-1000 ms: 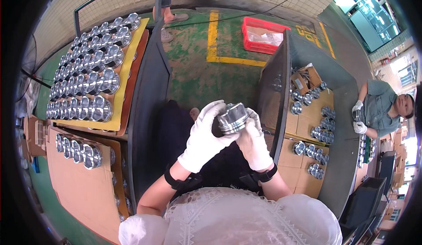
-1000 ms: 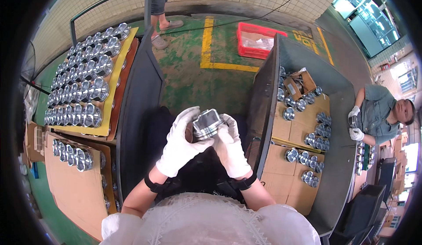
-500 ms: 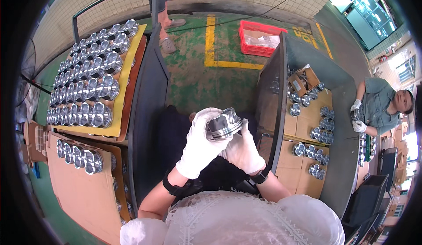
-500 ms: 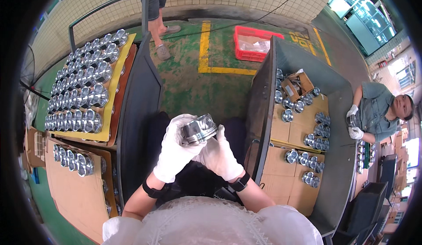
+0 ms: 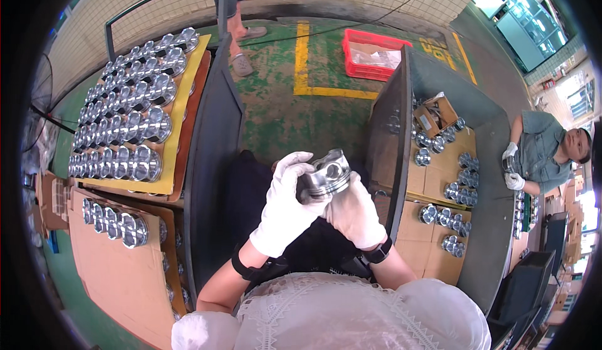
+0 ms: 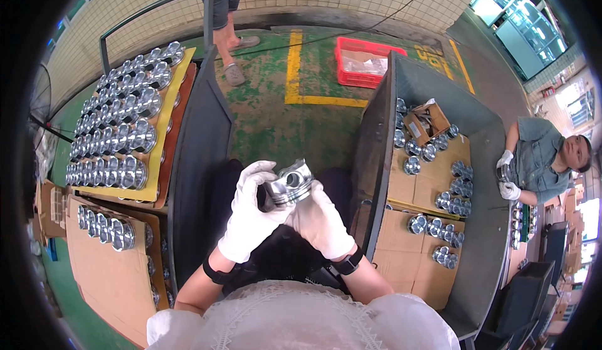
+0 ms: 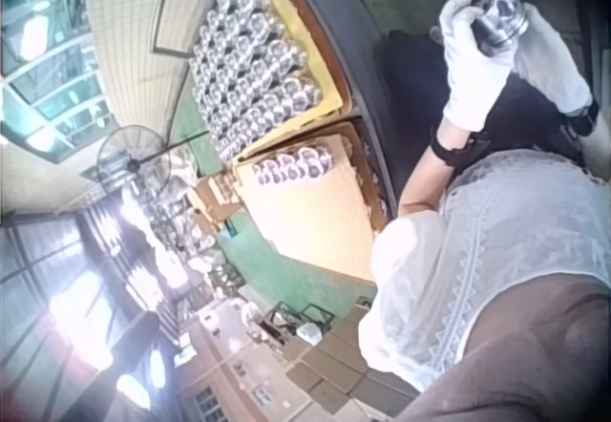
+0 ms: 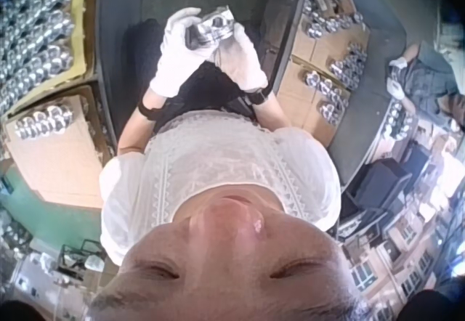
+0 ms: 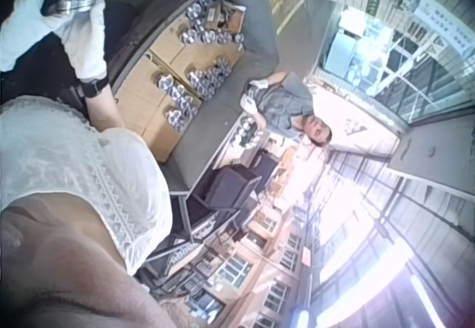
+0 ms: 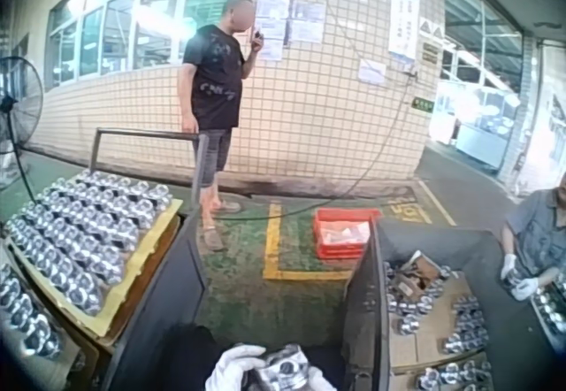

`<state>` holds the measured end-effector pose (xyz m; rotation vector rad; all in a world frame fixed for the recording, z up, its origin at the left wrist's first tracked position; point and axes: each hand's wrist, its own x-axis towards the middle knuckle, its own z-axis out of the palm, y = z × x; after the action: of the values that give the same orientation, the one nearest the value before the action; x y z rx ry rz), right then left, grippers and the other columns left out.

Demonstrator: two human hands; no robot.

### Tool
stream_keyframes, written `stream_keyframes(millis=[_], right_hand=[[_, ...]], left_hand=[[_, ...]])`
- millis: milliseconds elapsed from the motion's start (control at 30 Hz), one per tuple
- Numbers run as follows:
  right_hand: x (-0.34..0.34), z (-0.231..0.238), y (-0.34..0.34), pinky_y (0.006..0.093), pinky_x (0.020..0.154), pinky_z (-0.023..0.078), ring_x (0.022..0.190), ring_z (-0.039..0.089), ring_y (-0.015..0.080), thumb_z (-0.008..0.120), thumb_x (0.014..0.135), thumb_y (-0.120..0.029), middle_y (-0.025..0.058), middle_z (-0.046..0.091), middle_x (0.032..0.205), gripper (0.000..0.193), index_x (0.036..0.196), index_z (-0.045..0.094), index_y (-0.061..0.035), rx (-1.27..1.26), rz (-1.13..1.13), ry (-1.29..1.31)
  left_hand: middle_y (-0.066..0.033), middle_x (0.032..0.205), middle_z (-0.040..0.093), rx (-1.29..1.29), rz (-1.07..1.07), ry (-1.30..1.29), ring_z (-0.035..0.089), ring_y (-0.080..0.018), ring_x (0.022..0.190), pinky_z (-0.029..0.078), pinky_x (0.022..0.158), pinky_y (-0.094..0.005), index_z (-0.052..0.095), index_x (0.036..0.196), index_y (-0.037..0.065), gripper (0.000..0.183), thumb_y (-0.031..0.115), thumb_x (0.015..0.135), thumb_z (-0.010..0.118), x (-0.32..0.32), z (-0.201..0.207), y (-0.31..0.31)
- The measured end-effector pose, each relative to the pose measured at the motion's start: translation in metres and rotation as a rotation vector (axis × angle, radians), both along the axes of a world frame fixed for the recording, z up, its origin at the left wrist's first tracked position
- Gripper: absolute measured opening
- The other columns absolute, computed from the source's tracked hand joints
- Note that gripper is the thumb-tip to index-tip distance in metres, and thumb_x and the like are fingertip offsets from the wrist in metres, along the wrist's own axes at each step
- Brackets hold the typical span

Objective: Inspecting and organizing metal pistons in a factory setting.

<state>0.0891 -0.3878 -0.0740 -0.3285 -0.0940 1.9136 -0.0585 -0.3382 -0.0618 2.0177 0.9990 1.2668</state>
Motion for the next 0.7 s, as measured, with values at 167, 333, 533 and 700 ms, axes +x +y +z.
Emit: stream_keyframes(millis=[167, 333, 533, 700], right_hand=[[-0.013, -0.019, 0.013, 0.0352, 0.093, 0.052, 0.114, 0.057, 0.0235, 0.073, 0.080, -0.002, 0.0146, 0.051, 0.127, 0.068, 0.133, 0.033, -0.0072, 0.308, -0.544, -1.026], [-0.021, -0.004, 0.004, 0.0335, 0.087, 0.053, 0.102, 0.061, 0.0190, 0.078, 0.065, 0.000, 0.0126, 0.053, 0.118, 0.073, 0.126, 0.038, -0.0049, 0.325, -0.615, -1.702], [-0.022, -0.009, 0.002, 0.0357, 0.083, 0.055, 0.101, 0.062, 0.0258, 0.079, 0.063, 0.000, 0.0156, 0.052, 0.114, 0.071, 0.122, 0.039, -0.0040, 0.305, -0.675, -1.835], [-0.018, -0.024, 0.001, 0.0368, 0.081, 0.055, 0.097, 0.064, 0.0281, 0.081, 0.063, -0.005, 0.0178, 0.052, 0.115, 0.074, 0.122, 0.037, -0.0039, 0.115, -0.545, -1.712]], left_hand=[[-0.0140, 0.121, 0.056, -0.056, 0.059, 0.131, 0.062, -0.0351, 0.103, 0.055, 0.080, -0.0396, 0.051, 0.107, 0.005, 0.052, 0.007, 0.064, 0.080, -0.001, -0.014, 0.001], [-0.0178, 0.123, 0.053, -0.068, 0.022, 0.167, 0.059, -0.0382, 0.106, 0.053, 0.085, -0.0425, 0.048, 0.112, 0.001, 0.051, 0.000, 0.067, 0.072, 0.003, -0.040, 0.002], [-0.0189, 0.126, 0.050, -0.102, -0.031, 0.173, 0.058, -0.0390, 0.107, 0.051, 0.088, -0.0432, 0.045, 0.117, 0.002, 0.054, -0.003, 0.069, 0.070, 0.005, -0.044, 0.001], [-0.0187, 0.124, 0.050, -0.073, -0.001, 0.180, 0.057, -0.0391, 0.108, 0.050, 0.089, -0.0435, 0.047, 0.118, 0.004, 0.043, -0.001, 0.080, 0.066, -0.001, -0.052, 0.002]])
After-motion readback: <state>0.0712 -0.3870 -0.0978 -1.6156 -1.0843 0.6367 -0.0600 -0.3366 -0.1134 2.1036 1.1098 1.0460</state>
